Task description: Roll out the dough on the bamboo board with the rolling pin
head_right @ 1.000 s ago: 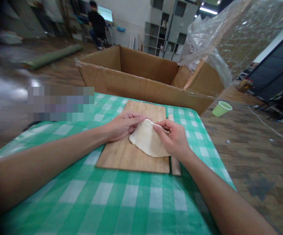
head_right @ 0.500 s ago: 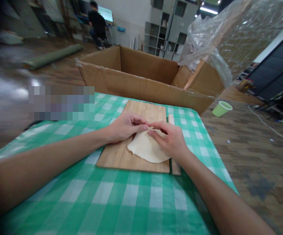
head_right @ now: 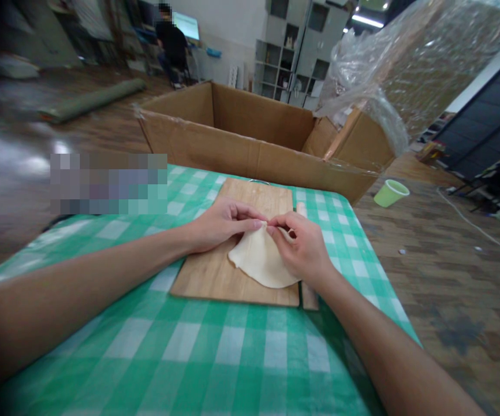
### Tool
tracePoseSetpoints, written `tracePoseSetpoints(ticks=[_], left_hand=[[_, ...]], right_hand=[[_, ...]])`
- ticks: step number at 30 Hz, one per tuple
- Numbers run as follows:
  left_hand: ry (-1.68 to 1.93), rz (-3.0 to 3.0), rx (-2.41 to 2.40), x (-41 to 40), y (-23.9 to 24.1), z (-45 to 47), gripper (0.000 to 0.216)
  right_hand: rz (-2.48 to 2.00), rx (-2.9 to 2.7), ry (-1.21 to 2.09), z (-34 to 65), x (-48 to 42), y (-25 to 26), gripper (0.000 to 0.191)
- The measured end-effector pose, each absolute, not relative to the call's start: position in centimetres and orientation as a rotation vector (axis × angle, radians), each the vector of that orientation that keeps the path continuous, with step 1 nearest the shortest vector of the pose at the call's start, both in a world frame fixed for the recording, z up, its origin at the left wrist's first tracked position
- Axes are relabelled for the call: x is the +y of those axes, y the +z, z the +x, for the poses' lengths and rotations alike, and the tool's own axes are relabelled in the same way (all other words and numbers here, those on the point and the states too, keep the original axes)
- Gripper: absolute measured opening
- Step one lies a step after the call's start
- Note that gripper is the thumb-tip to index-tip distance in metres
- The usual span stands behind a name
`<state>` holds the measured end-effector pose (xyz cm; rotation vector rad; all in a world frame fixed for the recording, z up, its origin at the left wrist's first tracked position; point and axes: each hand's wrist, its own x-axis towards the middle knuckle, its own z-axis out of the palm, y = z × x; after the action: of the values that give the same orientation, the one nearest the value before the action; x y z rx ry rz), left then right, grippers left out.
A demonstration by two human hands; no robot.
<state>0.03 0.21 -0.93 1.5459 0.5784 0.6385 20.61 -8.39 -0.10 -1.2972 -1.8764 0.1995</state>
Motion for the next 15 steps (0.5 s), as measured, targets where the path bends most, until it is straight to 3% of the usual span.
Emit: tracePoseSetpoints(ticks=[5, 9, 15], left_hand=[[0.67, 1.582, 0.558, 0.12, -0.99, -0.11, 0.02], [0.683, 1.602, 0.579, -0.18, -0.71, -0.12, 0.016], [0.68, 1.461, 0.606, -0.08, -0.56, 0.04, 0.025]], right_hand=[[-1.286, -1.909, 0.227, 20.45, -8.49, 0.08, 0.009], [-1.302, -1.91, 0.255, 20.44, -8.57, -0.06, 0.021], [-1.386, -1.765, 0.33, 20.62, -8.61, -0.19, 0.023]])
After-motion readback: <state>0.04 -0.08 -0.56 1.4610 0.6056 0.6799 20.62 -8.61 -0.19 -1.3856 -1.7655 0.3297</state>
